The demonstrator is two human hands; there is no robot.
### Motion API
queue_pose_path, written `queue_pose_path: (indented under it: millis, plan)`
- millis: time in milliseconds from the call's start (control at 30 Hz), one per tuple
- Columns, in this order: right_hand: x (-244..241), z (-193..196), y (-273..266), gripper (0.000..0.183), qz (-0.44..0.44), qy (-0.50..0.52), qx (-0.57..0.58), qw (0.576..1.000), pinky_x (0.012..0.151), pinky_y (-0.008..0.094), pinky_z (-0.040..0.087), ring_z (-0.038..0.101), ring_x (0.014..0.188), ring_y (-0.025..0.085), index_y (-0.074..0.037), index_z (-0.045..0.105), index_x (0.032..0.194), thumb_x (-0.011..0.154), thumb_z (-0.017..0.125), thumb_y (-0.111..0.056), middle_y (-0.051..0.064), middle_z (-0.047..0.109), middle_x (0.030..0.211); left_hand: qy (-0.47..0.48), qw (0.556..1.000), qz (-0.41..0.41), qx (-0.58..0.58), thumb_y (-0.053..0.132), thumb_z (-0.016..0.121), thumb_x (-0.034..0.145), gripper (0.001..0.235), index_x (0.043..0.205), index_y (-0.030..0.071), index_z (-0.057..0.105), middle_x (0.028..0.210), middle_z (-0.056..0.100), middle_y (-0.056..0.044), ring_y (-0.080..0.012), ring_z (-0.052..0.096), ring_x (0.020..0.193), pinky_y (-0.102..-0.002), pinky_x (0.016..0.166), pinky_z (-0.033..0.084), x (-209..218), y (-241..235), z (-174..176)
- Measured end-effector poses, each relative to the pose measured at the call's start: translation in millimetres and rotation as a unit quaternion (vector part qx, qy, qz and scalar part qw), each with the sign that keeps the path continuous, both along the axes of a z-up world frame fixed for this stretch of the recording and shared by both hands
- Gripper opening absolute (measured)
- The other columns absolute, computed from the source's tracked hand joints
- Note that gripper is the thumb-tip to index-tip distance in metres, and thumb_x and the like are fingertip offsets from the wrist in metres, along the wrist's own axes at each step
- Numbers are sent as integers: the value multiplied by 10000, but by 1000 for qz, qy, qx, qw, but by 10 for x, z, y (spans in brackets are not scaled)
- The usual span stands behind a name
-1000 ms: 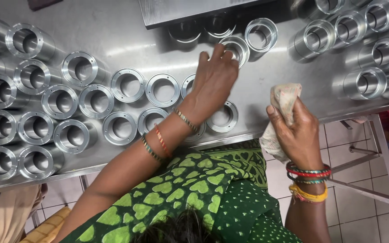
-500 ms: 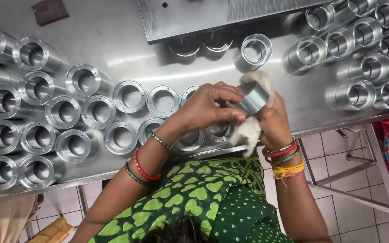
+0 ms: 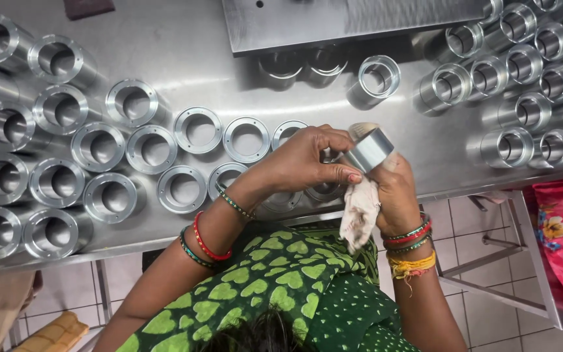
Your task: The recorder uses a white cloth to wipe down and clean metal ring components on a fabrication table.
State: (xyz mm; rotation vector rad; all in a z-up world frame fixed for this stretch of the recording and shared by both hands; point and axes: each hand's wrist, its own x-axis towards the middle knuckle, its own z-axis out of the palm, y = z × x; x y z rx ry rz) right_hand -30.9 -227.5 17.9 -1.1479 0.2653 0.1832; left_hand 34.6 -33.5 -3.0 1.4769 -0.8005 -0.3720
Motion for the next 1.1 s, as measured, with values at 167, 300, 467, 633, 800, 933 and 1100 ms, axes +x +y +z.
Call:
queue_pose_path:
  millis: [167, 300, 467, 633, 800, 933, 1100]
  plan:
    - [-77, 112, -16, 398, -24, -156, -283, 946, 839, 269, 579, 684, 992, 151, 46, 557, 1369, 979, 636, 48, 111, 675, 1188, -26, 997, 35, 71, 298, 831, 868, 382, 1131, 66, 680, 1095, 692, -112, -224, 704, 1016, -367, 896, 548, -4, 123, 67]
    - [-137, 219, 37, 504, -24, -209, -298, 931, 879, 280, 590, 685, 1016, 158, 42, 538, 1380, 928, 759, 34, 103, 667, 1203, 42, 995, 69, -64, 38, 643, 949, 562, 1488, 109, 500, 1315, 694, -108, -192, 693, 1218, -337, 1009, 569, -49, 185, 14]
    - [-142, 207, 206, 525, -16, -189, -238, 953, 873, 273, 598, 693, 1006, 149, 32, 546, 1371, 904, 785, 10, 98, 681, 1186, 198, 968, 41, -152, -70, 574, 872, 872, 1633, 210, 254, 1478, 494, 1, -123, 658, 1097, -298, 948, 578, -74, 128, 0]
    - [-163, 75, 270, 528, -15, -220, -279, 935, 895, 272, 597, 688, 1040, 150, 34, 543, 1371, 913, 804, 4, 94, 675, 1206, 285, 944, 85, -140, -68, 622, 957, 737, 1615, 163, 380, 1236, 644, -225, -137, 652, 975, -275, 837, 581, -104, -115, -122]
    - [-103, 141, 362, 554, -21, -247, -302, 921, 953, 276, 594, 677, 1113, 149, -22, 499, 1376, 910, 800, -21, 83, 635, 1270, 322, 923, 116, -177, -17, 519, 1010, 619, 1581, 170, 373, 1307, 588, -234, -166, 639, 1001, -288, 801, 598, -82, -150, -174]
    - [6, 128, 288, 571, -33, -279, -379, 882, 969, 288, 571, 651, 1111, 149, -32, 482, 1341, 892, 833, -15, 83, 607, 1273, 284, 936, 82, -190, -151, 446, 834, 841, 1583, 208, 312, 1437, 539, -148, -196, 641, 1139, -290, 956, 566, -102, -30, -212]
    - [197, 77, 139, 438, -56, -241, -516, 820, 935, 294, 545, 629, 1037, 153, 3, 553, 1256, 905, 814, 16, 87, 633, 1172, -21, 970, 241, -33, -118, 482, 807, 684, 1446, 123, 510, 1407, 557, -150, -327, 637, 1242, -386, 983, 577, -101, 393, -175]
